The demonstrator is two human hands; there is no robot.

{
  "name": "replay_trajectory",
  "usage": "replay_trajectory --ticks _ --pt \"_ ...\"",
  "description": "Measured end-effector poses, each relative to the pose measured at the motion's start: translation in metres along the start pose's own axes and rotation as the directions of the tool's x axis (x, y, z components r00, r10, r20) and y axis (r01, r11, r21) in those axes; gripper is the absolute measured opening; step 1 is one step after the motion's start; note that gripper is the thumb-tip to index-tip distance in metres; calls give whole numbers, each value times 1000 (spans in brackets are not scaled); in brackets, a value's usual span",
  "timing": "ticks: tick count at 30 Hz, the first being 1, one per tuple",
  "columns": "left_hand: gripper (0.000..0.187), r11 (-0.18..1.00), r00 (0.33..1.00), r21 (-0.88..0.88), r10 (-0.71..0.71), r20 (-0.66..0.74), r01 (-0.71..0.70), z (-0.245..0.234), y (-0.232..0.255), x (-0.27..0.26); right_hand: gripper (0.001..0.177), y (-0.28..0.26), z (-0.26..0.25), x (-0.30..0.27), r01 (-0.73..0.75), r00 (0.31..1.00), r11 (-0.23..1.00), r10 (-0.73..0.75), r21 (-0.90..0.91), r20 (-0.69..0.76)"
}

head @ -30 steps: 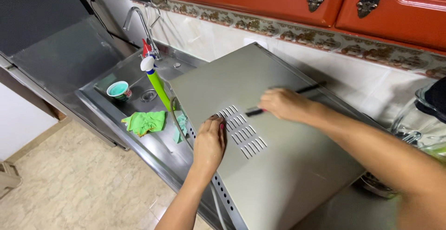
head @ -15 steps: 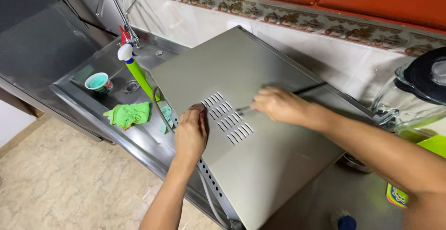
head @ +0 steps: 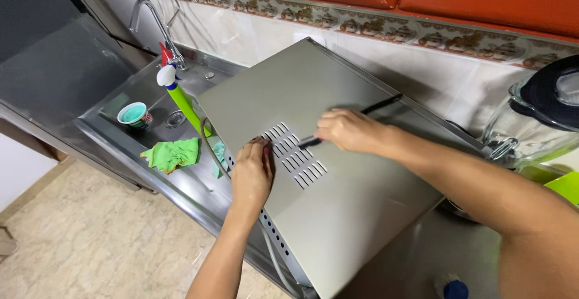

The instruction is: The person cleans an appliance by applying a cleaning spray onto the surface, scrubbing the ventilation slots and casing with a brush, wiping it down with a cloth, and rinsing the components under a tap.

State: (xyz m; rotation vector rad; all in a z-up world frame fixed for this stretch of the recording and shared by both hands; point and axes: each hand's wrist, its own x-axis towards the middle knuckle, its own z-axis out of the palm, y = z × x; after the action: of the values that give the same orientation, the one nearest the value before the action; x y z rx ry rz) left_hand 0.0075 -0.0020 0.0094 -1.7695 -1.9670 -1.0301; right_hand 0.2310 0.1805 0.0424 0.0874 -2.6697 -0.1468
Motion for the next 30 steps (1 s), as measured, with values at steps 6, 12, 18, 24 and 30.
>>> replay_trajectory --ticks 6,12,18,24,30 --pt "16 999 1000 37 -12 9 12 7 -12 -4 24 -22 -3 -12 -28 1000 1000 28 10 12" --pt "15 999 1000 34 -24 9 24 9 -12 -5 25 -84 -50 -48 -54 982 999 54 -3 183" --pt "15 999 1000 42 3 3 -3 8 -3 1 21 -43 -26 -39 26 995 997 -20 -66 97" --pt "13 1000 1000 28 0 -1 0 10 -12 -4 23 -23 -11 -7 -11 1000 999 9 44 27" --pt "14 1000 999 10 -25 21 25 3 -10 -5 29 -63 -38 -45 -3 990 1000 4 -5 139"
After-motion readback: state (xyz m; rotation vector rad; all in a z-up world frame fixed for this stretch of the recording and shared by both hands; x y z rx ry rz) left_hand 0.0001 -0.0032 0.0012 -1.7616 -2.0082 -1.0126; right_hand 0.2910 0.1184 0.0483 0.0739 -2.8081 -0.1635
